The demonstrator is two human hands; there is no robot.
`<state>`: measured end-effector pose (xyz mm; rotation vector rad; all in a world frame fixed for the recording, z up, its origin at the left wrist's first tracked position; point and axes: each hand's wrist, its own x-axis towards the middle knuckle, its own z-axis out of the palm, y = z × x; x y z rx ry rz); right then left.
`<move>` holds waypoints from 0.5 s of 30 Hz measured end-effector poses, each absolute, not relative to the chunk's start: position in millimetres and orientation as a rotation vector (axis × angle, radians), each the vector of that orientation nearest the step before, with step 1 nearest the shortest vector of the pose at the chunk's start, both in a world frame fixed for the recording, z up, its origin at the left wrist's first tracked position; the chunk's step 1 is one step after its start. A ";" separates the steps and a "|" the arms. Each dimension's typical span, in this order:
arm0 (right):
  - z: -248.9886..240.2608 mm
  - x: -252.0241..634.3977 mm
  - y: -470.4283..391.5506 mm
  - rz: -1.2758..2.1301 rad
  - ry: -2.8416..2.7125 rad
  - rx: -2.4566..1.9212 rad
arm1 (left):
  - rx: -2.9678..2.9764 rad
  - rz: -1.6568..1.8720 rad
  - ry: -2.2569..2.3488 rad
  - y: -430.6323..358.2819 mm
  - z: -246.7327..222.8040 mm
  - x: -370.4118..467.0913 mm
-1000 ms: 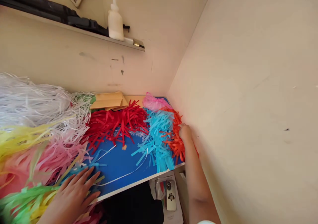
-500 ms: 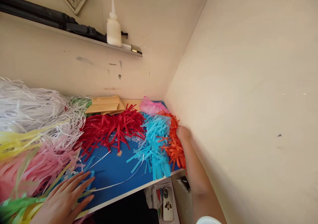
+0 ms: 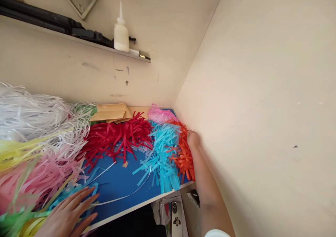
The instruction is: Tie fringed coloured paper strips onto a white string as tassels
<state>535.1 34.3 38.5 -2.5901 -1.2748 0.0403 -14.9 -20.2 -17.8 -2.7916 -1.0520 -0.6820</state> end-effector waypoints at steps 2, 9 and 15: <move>37.0 540.9 32.1 0.056 -1.239 -2.525 | -2.769 -0.686 -1.010 -19.9 -20.1 -16.6; 23.1 545.5 8.2 0.302 -1.304 -2.511 | -2.800 -0.674 -1.043 -18.7 -31.1 -22.0; 25.6 539.2 -22.9 0.322 -1.436 -2.515 | -2.768 -0.656 -1.054 -20.2 -37.2 -25.3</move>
